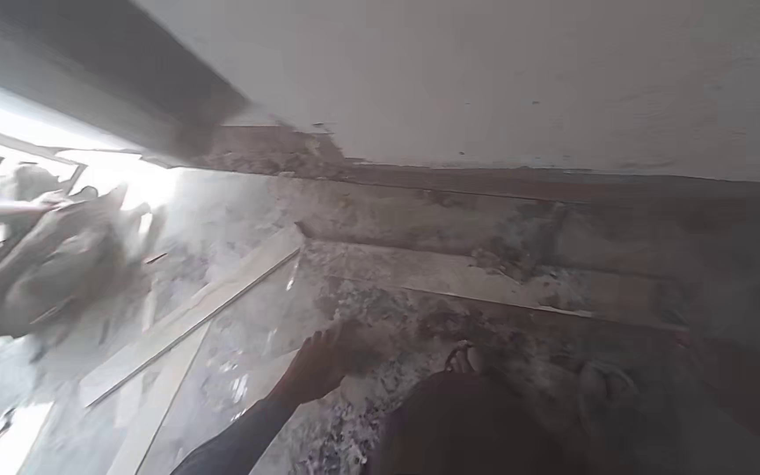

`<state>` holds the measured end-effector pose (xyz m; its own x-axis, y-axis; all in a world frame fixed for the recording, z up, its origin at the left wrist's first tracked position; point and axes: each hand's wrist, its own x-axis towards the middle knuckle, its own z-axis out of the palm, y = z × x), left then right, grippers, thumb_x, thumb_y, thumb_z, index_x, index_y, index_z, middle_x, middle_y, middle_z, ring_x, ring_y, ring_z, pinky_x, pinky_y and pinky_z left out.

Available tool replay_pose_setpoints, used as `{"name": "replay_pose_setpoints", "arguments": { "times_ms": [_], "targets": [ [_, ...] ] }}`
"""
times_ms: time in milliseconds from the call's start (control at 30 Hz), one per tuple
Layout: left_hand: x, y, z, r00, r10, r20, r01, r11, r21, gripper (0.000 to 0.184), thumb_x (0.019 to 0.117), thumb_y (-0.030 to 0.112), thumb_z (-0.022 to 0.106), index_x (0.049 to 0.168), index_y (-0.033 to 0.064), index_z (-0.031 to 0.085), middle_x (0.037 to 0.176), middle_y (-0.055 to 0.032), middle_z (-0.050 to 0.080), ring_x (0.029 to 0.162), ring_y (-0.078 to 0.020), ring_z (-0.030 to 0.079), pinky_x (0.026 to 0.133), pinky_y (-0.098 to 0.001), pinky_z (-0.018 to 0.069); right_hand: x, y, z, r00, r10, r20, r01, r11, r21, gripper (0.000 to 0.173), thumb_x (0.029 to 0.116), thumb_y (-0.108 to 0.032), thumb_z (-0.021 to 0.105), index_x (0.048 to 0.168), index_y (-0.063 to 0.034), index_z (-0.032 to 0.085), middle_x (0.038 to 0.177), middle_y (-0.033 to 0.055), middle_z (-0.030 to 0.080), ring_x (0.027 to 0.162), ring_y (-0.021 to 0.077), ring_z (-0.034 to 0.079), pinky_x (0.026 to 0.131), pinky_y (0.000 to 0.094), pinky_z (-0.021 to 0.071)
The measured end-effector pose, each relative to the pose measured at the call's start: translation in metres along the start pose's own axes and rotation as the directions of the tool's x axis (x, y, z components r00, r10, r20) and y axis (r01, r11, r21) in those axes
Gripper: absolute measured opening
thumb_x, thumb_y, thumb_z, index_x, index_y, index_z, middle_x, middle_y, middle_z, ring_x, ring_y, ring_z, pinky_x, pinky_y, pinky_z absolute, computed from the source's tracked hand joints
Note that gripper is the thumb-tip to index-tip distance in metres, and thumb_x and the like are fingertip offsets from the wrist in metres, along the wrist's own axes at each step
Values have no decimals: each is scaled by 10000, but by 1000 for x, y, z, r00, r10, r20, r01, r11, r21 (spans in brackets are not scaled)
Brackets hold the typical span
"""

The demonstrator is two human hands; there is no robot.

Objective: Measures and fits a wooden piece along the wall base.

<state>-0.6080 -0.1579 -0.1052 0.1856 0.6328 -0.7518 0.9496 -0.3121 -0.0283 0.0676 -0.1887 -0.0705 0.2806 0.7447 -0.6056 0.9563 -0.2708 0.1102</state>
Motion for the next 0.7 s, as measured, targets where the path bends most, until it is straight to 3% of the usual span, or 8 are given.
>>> {"name": "replay_pose_setpoints", "arguments": {
  "times_ms": [67, 167, 267, 333, 400, 467, 567, 700],
  "targets": [
    [16, -5, 8, 999, -39, -25, 40, 998, 52, 1134, 712, 618, 810, 1573, 47, 343, 1456, -313, 479, 1314, -493, 498, 1039, -601, 451, 7, 20, 12, 996, -5, -94, 3, 1000, -22, 394, 1038, -370, 536, 1256, -72, 672, 1095, 224, 718, 971, 437, 714, 744, 629, 559],
    [26, -20, 29, 999, -41, -34, 45, 987, 153, 1234, 677, 744, 779, 1573, 23, 332, 1410, -305, 524, 1245, -489, 560, 975, -586, 509, 13, 29, 14, 997, 26, -73, -28, 999, -36, 393, 1042, -378, 521, 1136, -25, 665, 1075, 207, 708, 963, 406, 715, 745, 583, 569],
    [17, 30, -35, 994, -46, 100, 33, 991, 130, 975, 881, 705, 633, 1526, 6, 418, 1475, -324, 466, 1306, -517, 506, 1015, -638, 460, 12, 24, 8, 997, 44, -69, -46, 999, -27, 365, 1031, -342, 556, 1160, -19, 668, 1099, 207, 706, 977, 397, 716, 751, 564, 570],
    [31, 79, -65, 987, 68, -145, -47, 988, 144, 758, 954, 622, 578, 1417, 23, 578, 1390, -302, 570, 1281, -490, 556, 1006, -635, 470, 19, 19, 16, 995, 25, -95, -22, 999, 25, 353, 1027, -314, 554, 1181, -19, 673, 1112, 211, 709, 981, 406, 715, 772, 583, 568],
    [67, 139, -88, 859, 260, -441, -205, 964, 169, 575, 966, 482, 621, 1333, 40, 655, 1275, -258, 653, 1221, -441, 615, 1004, -586, 497, 25, 14, 19, 997, -2, -73, 8, 997, 78, 364, 1035, -301, 540, 1243, -26, 659, 1169, 209, 704, 1033, 411, 706, 836, 602, 559],
    [113, 204, -124, 726, 427, -539, -375, 903, 209, 547, 967, 407, 632, 1378, 46, 612, 1380, -220, 607, 1324, -399, 558, 1106, -536, 447, 29, 13, 18, 998, -25, -59, 31, 995, 98, 394, 1051, -328, 495, 1266, -37, 649, 1178, 200, 706, 1050, 401, 704, 852, 598, 556],
    [167, 289, -172, 734, 549, -400, -497, 835, 234, 642, 1023, 375, 540, 1523, -10, 422, 1578, -241, 406, 1493, -394, 350, 1238, -522, 253, 22, 20, 7, 997, -3, -73, 13, 989, 145, 469, 1082, -402, 394, 1156, -24, 662, 1090, 198, 711, 1006, 397, 708, 810, 586, 559],
    [187, 327, -210, 824, 559, -90, -517, 807, 285, 553, 1046, 290, 505, 1471, -55, 428, 1442, -297, 485, 1344, -463, 486, 1097, -580, 420, 12, 47, 7, 994, 82, -67, -67, 977, 204, 462, 1079, -401, 412, 1159, -18, 659, 1090, 218, 704, 1016, 415, 702, 814, 602, 554]
  ]
}}
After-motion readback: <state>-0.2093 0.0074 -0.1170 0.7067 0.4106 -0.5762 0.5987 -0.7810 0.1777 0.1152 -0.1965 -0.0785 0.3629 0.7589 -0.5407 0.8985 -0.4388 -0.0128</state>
